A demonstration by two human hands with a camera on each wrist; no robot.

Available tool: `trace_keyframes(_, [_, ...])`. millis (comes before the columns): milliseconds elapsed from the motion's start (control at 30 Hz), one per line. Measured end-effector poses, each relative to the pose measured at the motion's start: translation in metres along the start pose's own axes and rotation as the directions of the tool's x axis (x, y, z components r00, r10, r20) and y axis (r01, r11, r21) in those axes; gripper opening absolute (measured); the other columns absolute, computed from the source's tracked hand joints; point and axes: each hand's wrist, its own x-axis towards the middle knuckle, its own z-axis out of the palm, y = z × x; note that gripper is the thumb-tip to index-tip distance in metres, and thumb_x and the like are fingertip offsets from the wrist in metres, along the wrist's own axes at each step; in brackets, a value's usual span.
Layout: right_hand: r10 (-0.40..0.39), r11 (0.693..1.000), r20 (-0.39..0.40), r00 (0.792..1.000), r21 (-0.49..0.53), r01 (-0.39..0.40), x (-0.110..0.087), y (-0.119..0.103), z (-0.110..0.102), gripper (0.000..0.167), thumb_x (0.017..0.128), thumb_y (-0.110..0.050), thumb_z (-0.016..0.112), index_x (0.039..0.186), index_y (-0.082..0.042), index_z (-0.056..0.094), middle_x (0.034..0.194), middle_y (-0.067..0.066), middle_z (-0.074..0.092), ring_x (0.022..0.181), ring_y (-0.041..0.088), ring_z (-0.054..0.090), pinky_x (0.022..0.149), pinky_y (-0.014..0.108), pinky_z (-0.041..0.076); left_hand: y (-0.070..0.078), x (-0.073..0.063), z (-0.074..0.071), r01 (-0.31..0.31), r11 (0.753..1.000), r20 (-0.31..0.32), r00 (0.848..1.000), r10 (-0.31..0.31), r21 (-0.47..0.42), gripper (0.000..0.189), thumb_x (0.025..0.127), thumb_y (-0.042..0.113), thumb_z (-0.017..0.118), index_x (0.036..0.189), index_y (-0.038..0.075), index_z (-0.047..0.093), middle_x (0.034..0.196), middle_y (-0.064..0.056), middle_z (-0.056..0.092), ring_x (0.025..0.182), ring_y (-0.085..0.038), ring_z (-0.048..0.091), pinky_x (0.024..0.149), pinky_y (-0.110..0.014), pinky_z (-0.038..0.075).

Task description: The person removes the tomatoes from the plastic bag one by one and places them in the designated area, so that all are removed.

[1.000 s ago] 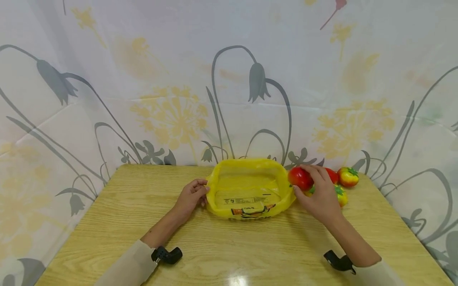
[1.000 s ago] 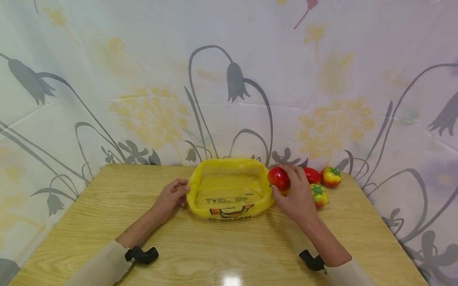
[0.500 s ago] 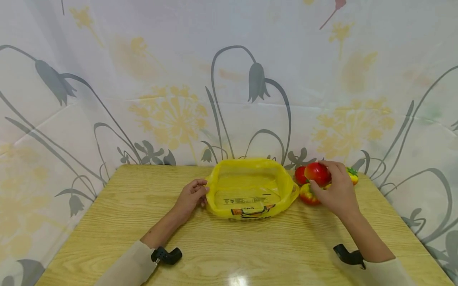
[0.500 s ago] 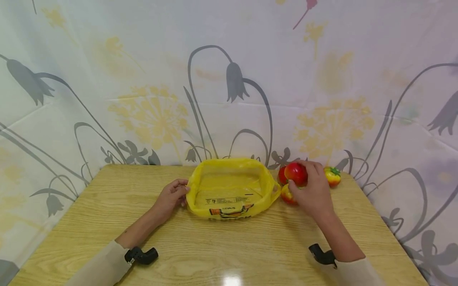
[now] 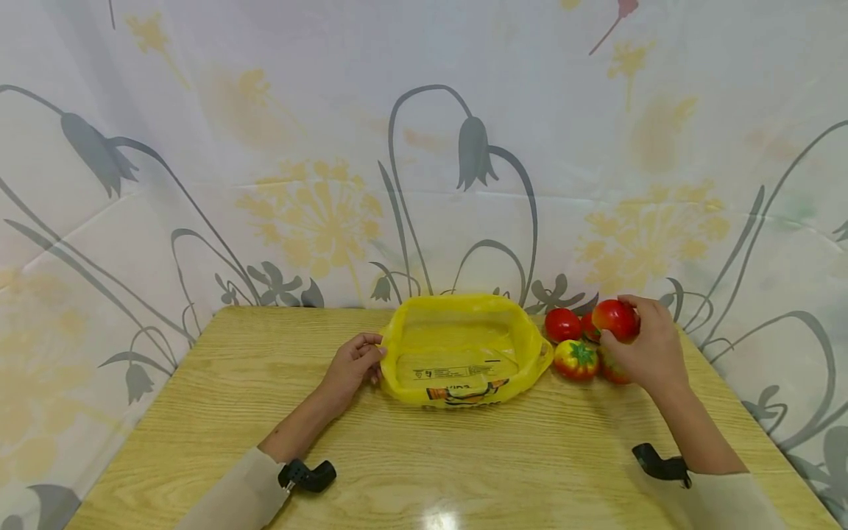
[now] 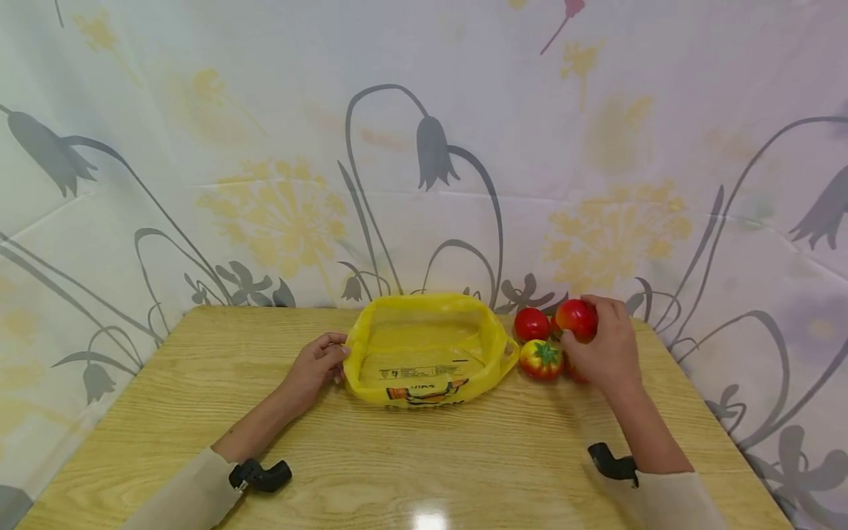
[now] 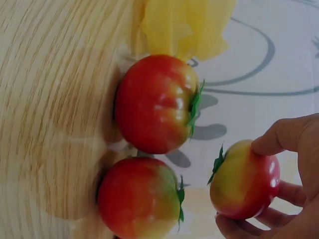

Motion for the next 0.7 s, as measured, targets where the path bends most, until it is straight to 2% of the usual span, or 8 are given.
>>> trace_keyframes(167, [0.008,1.000,-0.002,1.000,-0.009,-0.008,0.002,0.010,-0.003,0.059,0.090,-0.009,0.073,0.141,0.011,0.052,0.132,0.037,0.049,0.111,0.053,0.051,0.089,0.073,0.051,0.000,0.000,0.000,0.000,1.000,0.002,1.000,0.000,-0.003,0.023,0.107,0.008,0.059,0.124,-0.005,0.054,0.077,0.000,0.063,0.066,-0.015,0.059,0.061,-0.026,0.052])
trace_keyframes(500, [0.082,0.996,0.026,0.996,-0.038,-0.081,0.004,0.029,-0.010,0.062,0.091,-0.009,0.072,0.143,0.013,0.048,0.140,0.041,0.042,0.118,0.058,0.046,0.091,0.076,0.050,0.001,-0.001,0.001,-0.001,1.000,-0.001,1.000,0.001,-0.007,0.023,0.107,0.008,0.058,0.125,-0.006,0.054,0.078,0.000,0.063,0.065,-0.015,0.060,0.061,-0.026,0.052])
trace_keyframes(700, [0.104,0.993,0.032,0.994,-0.055,-0.102,0.006,0.042,-0.014,0.062,0.090,-0.009,0.070,0.143,0.015,0.047,0.139,0.042,0.041,0.120,0.058,0.043,0.091,0.075,0.050,0.001,-0.001,0.000,-0.006,1.000,0.007,1.000,0.006,-0.013,0.023,0.107,0.008,0.058,0.125,-0.006,0.054,0.078,0.000,0.063,0.066,-0.015,0.059,0.061,-0.025,0.052])
